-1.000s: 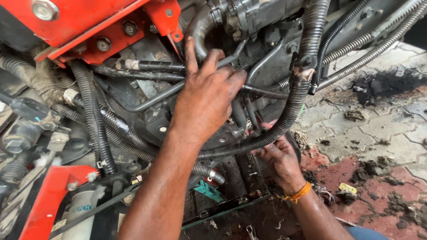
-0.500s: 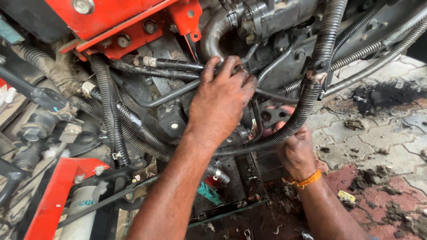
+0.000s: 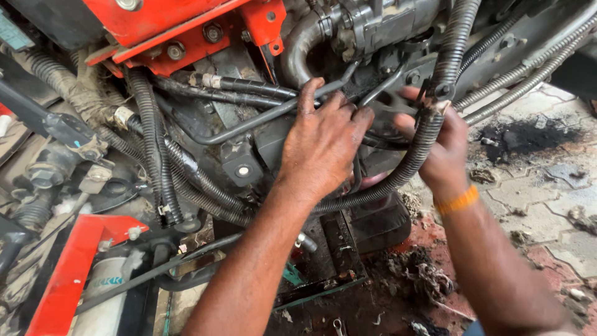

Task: The person works on a vehicle engine, using a wrench to tighten or loosen bolts on a component while also handling various hoses and wires. The hands are visibly dirty, and the workspace is cluttered with tools and debris.

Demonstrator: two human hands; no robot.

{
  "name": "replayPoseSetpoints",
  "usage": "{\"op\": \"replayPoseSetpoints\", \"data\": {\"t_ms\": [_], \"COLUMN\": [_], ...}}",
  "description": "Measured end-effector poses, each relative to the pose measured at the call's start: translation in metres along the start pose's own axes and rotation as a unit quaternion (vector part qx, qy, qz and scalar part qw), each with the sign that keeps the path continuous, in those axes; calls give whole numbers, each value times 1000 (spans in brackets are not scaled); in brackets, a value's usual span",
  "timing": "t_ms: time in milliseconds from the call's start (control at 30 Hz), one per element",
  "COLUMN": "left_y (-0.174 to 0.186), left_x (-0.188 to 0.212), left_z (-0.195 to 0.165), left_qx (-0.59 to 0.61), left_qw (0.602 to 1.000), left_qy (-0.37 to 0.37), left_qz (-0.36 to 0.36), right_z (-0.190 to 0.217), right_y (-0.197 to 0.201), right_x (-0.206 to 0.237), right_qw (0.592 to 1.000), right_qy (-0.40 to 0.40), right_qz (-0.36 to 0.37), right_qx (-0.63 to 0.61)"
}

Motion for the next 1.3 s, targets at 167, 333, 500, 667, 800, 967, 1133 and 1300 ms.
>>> {"op": "replayPoseSetpoints", "data": {"t_ms": [167, 333, 500, 667, 800, 967, 1133, 1300], "left_y": [10, 13, 8, 2, -4, -7, -1, -9], "left_x": [10, 14, 14, 18, 19, 22, 28, 31], "left_z": [3, 1, -1, -4, -5, -4, -6, -9], "left_qx": [124, 141, 139, 104, 74, 79, 46, 38], "left_qw": [985, 978, 977, 978, 980, 980, 978, 977], "left_qy": [5, -3, -11, -16, -16, -21, -11, -5], "left_qz": [-116, -155, -163, -182, -184, -183, -205, -211], "right_z": [14, -22, -37, -33, -25, -19, -15, -15], "right_y": [-43, -44, -39, -36, -35, -36, -41, -43], "right_x": [-47, -68, -62, -56, -52, -47, -43, -55], "right_qw": [915, 925, 900, 896, 892, 893, 903, 854], "right_qy": [220, 85, 103, 89, 83, 61, 36, 31], "right_qz": [194, 297, 351, 374, 371, 360, 378, 401], "right_qx": [276, 219, 236, 221, 243, 265, 200, 330]}}
Point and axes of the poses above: each hand's wrist, its own x-axis away from the middle knuckle, its own y-axis out of the back of the hand, z = x × y, the point moved 6 cm from there along -x, towards the middle knuckle
